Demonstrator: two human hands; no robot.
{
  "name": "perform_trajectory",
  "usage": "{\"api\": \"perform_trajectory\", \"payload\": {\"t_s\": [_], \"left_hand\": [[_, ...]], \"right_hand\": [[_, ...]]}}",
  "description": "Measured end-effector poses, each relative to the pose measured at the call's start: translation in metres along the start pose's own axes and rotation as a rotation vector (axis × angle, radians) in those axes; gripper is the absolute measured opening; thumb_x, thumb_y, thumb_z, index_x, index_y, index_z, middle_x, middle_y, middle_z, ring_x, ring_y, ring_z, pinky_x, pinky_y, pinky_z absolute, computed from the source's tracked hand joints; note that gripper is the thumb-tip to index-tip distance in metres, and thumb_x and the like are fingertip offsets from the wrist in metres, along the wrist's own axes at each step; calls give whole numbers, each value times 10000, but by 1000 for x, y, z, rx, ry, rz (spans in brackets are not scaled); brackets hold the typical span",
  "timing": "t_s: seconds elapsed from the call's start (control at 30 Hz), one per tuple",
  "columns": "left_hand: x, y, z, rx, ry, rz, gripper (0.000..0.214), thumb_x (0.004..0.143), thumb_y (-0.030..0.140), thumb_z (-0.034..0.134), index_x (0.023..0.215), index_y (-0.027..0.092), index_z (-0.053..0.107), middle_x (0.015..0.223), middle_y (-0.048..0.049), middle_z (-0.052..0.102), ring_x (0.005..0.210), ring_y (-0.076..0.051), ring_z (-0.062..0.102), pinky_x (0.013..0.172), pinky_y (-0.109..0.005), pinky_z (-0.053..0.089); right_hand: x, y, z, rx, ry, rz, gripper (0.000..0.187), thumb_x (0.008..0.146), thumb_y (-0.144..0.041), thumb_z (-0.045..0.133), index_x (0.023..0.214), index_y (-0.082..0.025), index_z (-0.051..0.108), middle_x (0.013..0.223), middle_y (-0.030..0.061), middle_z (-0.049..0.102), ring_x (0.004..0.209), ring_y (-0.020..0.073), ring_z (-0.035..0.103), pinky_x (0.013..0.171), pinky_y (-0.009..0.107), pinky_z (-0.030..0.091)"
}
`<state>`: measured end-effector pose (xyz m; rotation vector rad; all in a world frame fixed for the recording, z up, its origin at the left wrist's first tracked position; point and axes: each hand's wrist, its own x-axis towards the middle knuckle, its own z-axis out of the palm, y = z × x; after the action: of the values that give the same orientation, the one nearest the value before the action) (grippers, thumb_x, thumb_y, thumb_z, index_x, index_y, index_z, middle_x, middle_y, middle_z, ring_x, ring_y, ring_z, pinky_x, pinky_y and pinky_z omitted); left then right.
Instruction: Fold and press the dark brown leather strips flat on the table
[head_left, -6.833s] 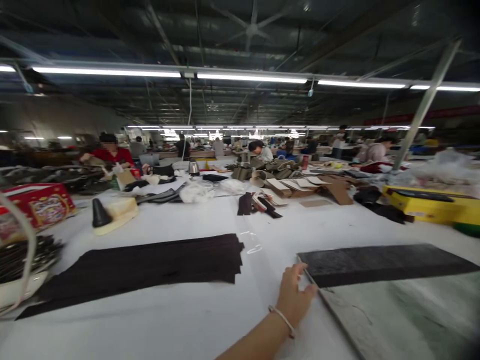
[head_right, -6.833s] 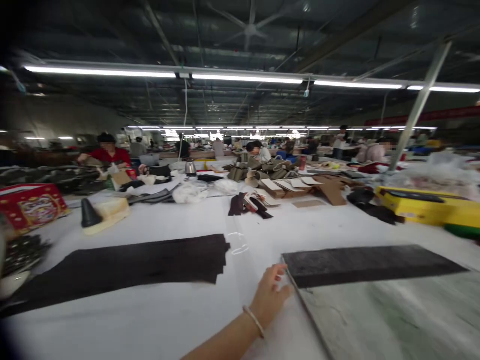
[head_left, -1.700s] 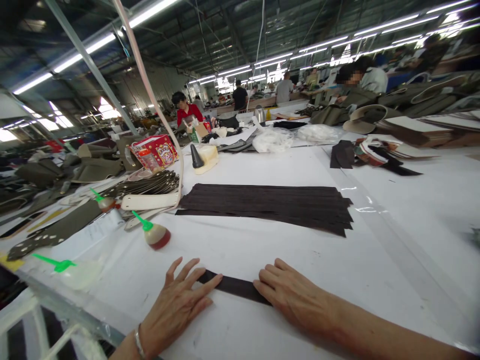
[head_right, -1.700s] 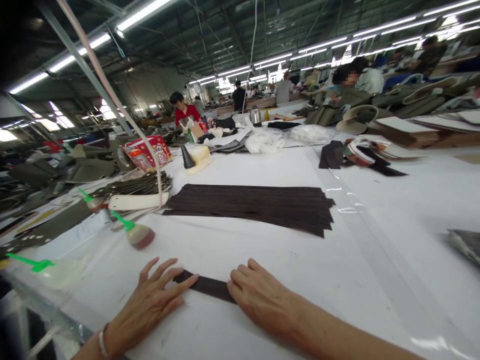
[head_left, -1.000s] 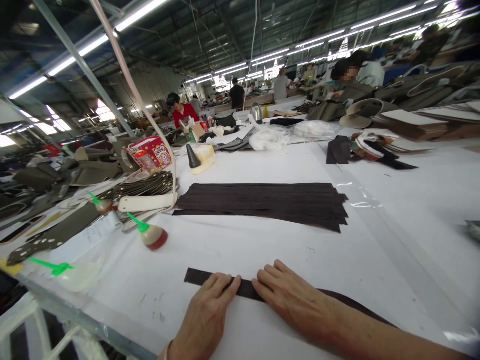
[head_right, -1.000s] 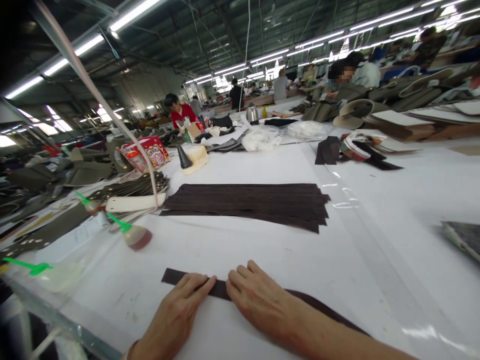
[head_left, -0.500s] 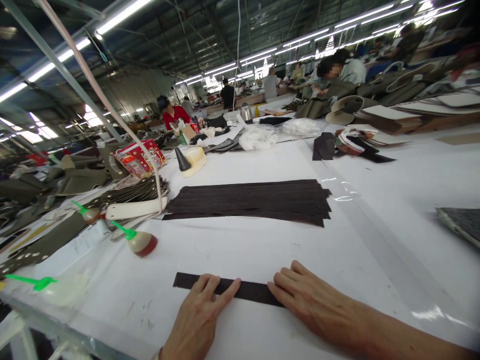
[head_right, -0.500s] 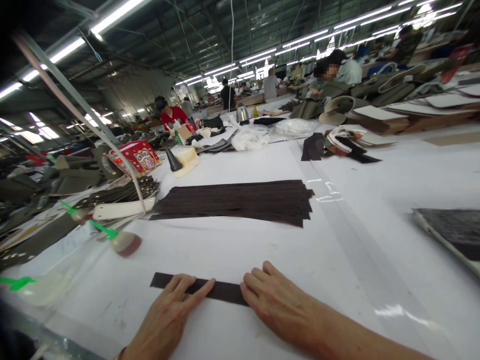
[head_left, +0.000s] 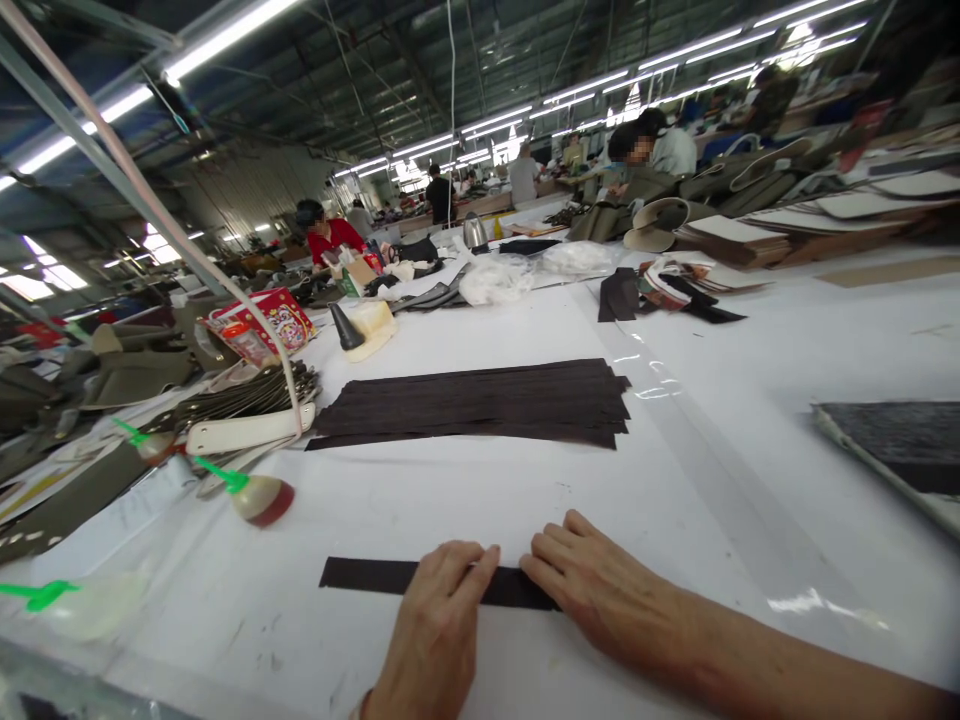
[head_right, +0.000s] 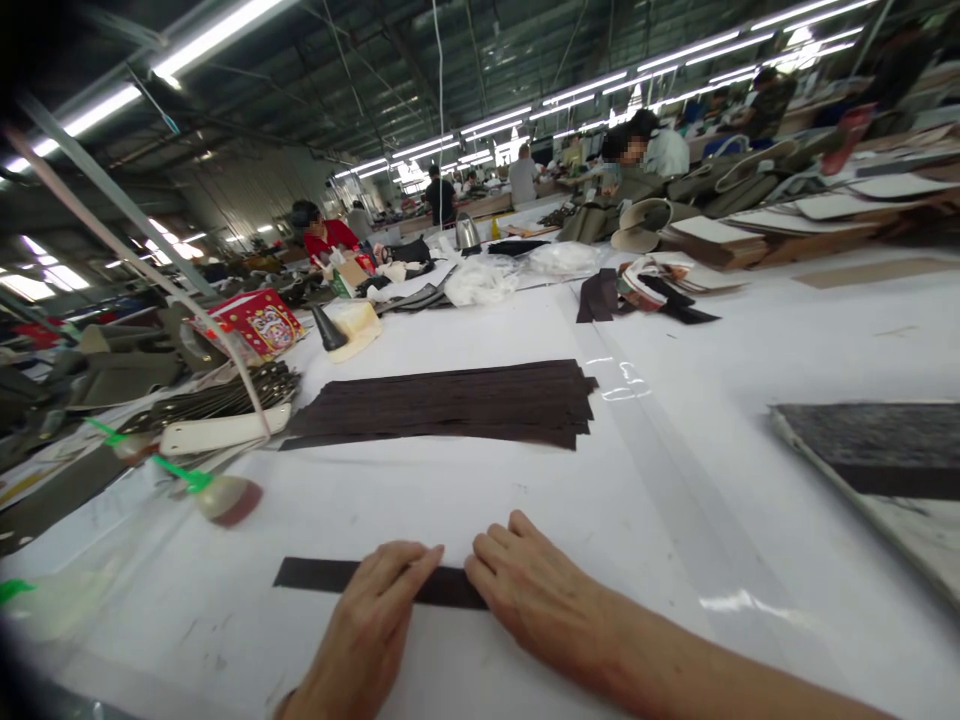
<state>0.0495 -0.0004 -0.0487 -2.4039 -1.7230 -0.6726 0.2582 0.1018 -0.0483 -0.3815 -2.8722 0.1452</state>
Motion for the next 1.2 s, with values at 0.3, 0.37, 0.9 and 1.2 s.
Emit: {"api": "perform_trajectory", "payload": {"t_s": [0.3,0.37,0.9,1.2], "left_hand": [[-5,15,30,-43,-56,89,511,816,-16,353,1283,98,525,1053,-110,639,961,-222,577,855,-370,552],[-5,13,29,-31,-64,114,529,810,-13,357,1303,100,511,1071,-110,635,973,-223,568,863,-367,551],[-3,14,28,98,-210,183,766,731,-44,364,1458,194,330,1026,-83,580,892,-215,523,796,-336,540],[5,19,23,196,-333,217,857,690,-50,412,1487,226,264,965,-63,561,848,-220,505,786,-356,524]], "right_hand": [[-22,8,-5,-66,-21,-64,113,925,-61,474,918,-140,554,819,21,518,704,174,418,770,341,332],[-27,9,-7,-77,-25,-70,115,920,-52,475,918,-134,556,811,21,514,694,170,411,778,341,331],[-69,23,-22,-97,-12,-57,198,911,-9,421,955,-131,570,834,36,518,721,176,421,764,356,308],[-78,29,-23,-106,-31,-57,197,944,-43,405,990,-124,579,844,32,515,735,177,416,773,367,311]]}}
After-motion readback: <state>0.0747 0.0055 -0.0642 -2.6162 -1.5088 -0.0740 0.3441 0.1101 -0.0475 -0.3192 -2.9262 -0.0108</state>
